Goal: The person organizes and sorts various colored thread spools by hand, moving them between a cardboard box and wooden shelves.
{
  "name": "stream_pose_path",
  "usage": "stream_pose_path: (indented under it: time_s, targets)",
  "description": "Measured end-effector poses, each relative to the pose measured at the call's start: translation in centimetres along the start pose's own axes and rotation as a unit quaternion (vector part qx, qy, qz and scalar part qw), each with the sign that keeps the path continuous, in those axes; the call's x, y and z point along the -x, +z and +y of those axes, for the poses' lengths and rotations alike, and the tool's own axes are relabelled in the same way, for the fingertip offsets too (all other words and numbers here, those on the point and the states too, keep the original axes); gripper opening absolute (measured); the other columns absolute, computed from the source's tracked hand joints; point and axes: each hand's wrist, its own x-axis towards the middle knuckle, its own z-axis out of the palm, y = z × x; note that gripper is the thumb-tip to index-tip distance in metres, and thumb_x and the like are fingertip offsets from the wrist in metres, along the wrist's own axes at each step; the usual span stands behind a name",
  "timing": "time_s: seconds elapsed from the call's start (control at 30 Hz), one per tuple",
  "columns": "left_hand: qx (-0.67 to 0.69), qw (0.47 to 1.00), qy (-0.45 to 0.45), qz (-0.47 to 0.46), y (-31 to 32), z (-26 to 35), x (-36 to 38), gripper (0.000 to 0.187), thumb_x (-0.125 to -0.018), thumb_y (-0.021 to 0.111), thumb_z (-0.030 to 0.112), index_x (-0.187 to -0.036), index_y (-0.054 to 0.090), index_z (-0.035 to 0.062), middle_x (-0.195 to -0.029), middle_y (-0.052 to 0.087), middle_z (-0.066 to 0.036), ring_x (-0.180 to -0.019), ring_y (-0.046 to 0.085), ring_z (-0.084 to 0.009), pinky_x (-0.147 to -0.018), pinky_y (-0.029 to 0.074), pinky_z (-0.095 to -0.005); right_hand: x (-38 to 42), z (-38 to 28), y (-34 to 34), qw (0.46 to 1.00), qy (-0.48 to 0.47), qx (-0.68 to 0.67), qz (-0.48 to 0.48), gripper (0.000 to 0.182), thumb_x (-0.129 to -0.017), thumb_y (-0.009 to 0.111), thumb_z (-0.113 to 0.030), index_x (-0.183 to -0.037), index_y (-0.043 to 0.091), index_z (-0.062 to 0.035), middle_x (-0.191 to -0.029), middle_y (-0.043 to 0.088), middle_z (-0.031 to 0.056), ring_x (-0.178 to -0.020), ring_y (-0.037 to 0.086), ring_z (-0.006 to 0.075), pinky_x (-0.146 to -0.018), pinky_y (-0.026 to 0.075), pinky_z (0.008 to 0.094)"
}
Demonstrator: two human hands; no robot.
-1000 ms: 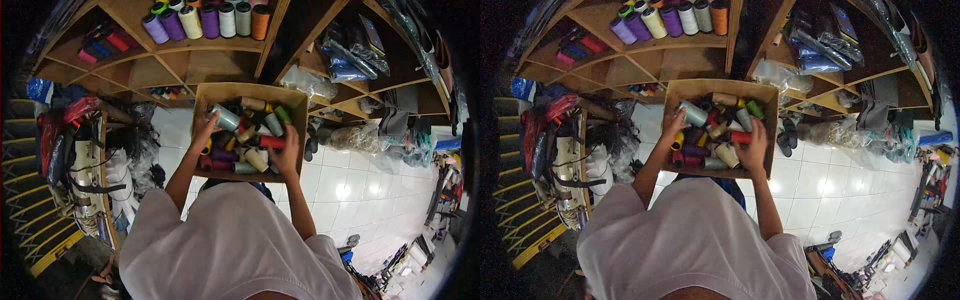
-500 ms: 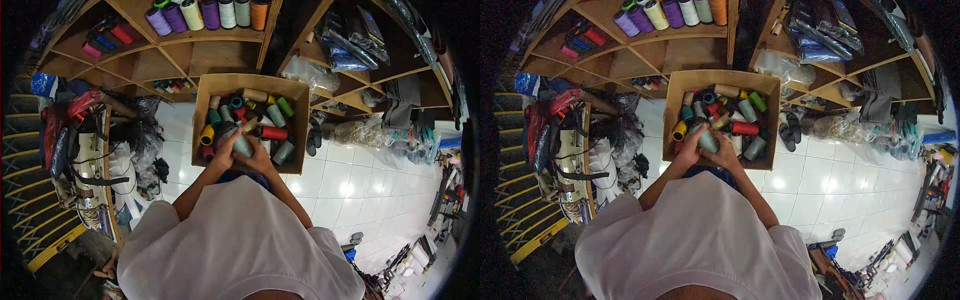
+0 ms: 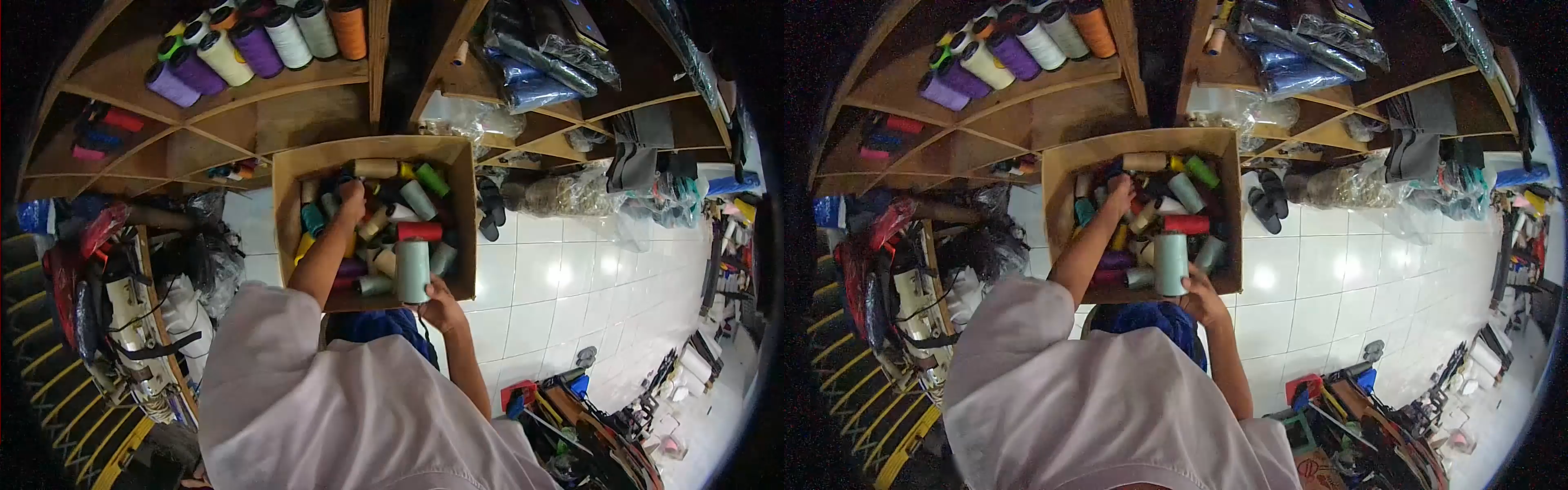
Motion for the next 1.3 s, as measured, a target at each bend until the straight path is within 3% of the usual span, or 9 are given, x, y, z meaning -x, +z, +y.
stream_pose_path:
  time_s: [0.1, 0.23, 0.53, 0.67, 0.73, 0.83, 1.13, 1.2, 1.3]
  targets:
    - [-0.103, 0.967, 0.045, 0.229, 3.7, -0.6, -3.2, 0.082, -0.089, 0.064, 0.016, -0.150, 0.009, 0.0192, -0.145, 0.035, -0.012, -0.128, 0.039, -0.0290, -0.108, 0.031, -0.0423, 1.7, 1.4, 0.4, 1.000, -0.006, -0.027, 0.014, 0.076, -0.078, 0.075, -0.026, -0.141, 0.038, -0.0069, -0.128, 0.054, 0.0123, -0.115, 0.057, 0.0296, -0.095, 0.049, 0.0528]
    - [0.112, 0.972, 0.154, 0.136, 4.5, -2.5, -3.8, 0.085, -0.087, 0.068, 0.012, -0.151, 0.013, 0.0177, -0.146, 0.035, -0.013, -0.128, 0.041, -0.0290, -0.108, 0.033, -0.0411, 2.7, 2.3, 1.1, 0.999, 0.001, -0.012, 0.048, 0.080, -0.076, 0.074, -0.026, -0.144, 0.035, -0.0072, -0.131, 0.050, 0.0133, -0.119, 0.053, 0.0292, -0.095, 0.049, 0.0543]
    - [-0.200, 0.952, 0.194, 0.127, 0.4, -0.5, 2.0, 0.061, -0.083, 0.074, 0.020, -0.132, 0.042, 0.0039, -0.127, 0.053, -0.018, -0.113, 0.054, -0.0310, -0.090, 0.046, -0.0420, 2.2, 2.1, 1.0, 0.997, 0.023, 0.021, 0.068, 0.075, -0.079, 0.070, -0.028, -0.143, 0.036, -0.0092, -0.129, 0.051, 0.0104, -0.115, 0.054, 0.0276, -0.093, 0.050, 0.0516]
    - [-0.327, 0.810, 0.444, 0.201, -4.4, -2.7, 4.6, 0.049, -0.091, 0.062, 0.038, -0.118, 0.047, 0.0000, -0.089, 0.061, -0.017, -0.083, 0.062, -0.0321, -0.075, 0.050, -0.0452, 1.8, 1.7, -0.1, 0.995, 0.014, 0.003, 0.097, 0.065, -0.082, 0.069, -0.034, -0.135, 0.042, -0.0090, -0.125, 0.053, 0.0095, -0.111, 0.055, 0.0261, -0.088, 0.050, 0.0472]
    - [-0.084, 0.987, 0.129, 0.049, -6.5, -1.0, 11.1, 0.048, -0.097, 0.050, 0.045, -0.117, 0.047, 0.0015, -0.083, 0.059, -0.014, -0.080, 0.063, -0.0296, -0.077, 0.053, -0.0446, 1.5, 0.8, 0.6, 0.991, 0.057, -0.007, 0.123, 0.069, -0.083, 0.067, -0.043, -0.133, 0.039, -0.0051, -0.116, 0.055, 0.0130, -0.098, 0.058, 0.0260, -0.081, 0.051, 0.0375]
    - [0.102, 0.995, -0.006, 0.012, -9.8, -2.6, 15.7, 0.058, -0.097, 0.040, 0.055, -0.115, 0.047, 0.0012, -0.092, 0.058, -0.014, -0.090, 0.062, -0.0275, -0.086, 0.053, -0.0446, -0.6, 0.9, -0.1, 0.989, 0.043, -0.010, 0.139, 0.062, -0.086, 0.063, -0.044, -0.128, 0.044, -0.0027, -0.109, 0.058, 0.0152, -0.093, 0.059, 0.0296, -0.078, 0.050, 0.0372]
    - [0.331, 0.896, -0.005, -0.297, -9.7, -2.8, 20.9, 0.057, -0.097, 0.046, 0.050, -0.114, 0.048, -0.0040, -0.099, 0.058, -0.013, -0.100, 0.060, -0.0291, -0.104, 0.042, -0.0487, -4.7, 0.0, 0.5, 0.983, 0.065, 0.055, 0.160, 0.061, -0.084, 0.064, -0.049, -0.128, 0.049, -0.0099, -0.108, 0.059, 0.0134, -0.083, 0.061, 0.0236, -0.065, 0.052, 0.0308]
    - [0.164, 0.953, 0.116, -0.228, -8.8, -0.9, 23.0, 0.056, -0.098, 0.041, 0.051, -0.117, 0.049, -0.0011, -0.099, 0.057, -0.013, -0.102, 0.059, -0.0273, -0.104, 0.043, -0.0452, -4.9, -0.4, 1.3, 0.983, 0.075, 0.079, 0.147, 0.061, -0.084, 0.064, -0.048, -0.131, 0.048, -0.0133, -0.115, 0.056, 0.0135, -0.088, 0.060, 0.0242, -0.069, 0.052, 0.0323]
    - [0.122, 0.902, 0.301, -0.286, -7.6, 3.6, 30.7, 0.051, -0.100, 0.040, 0.045, -0.133, 0.042, 0.0061, -0.134, 0.045, -0.020, -0.126, 0.046, -0.0407, -0.102, 0.042, -0.0533, -1.9, -3.4, 6.8, 0.975, -0.143, 0.168, -0.018, 0.076, -0.084, 0.059, -0.048, -0.148, 0.027, -0.0241, -0.144, 0.036, 0.0130, -0.120, 0.046, 0.0324, -0.092, 0.044, 0.0452]
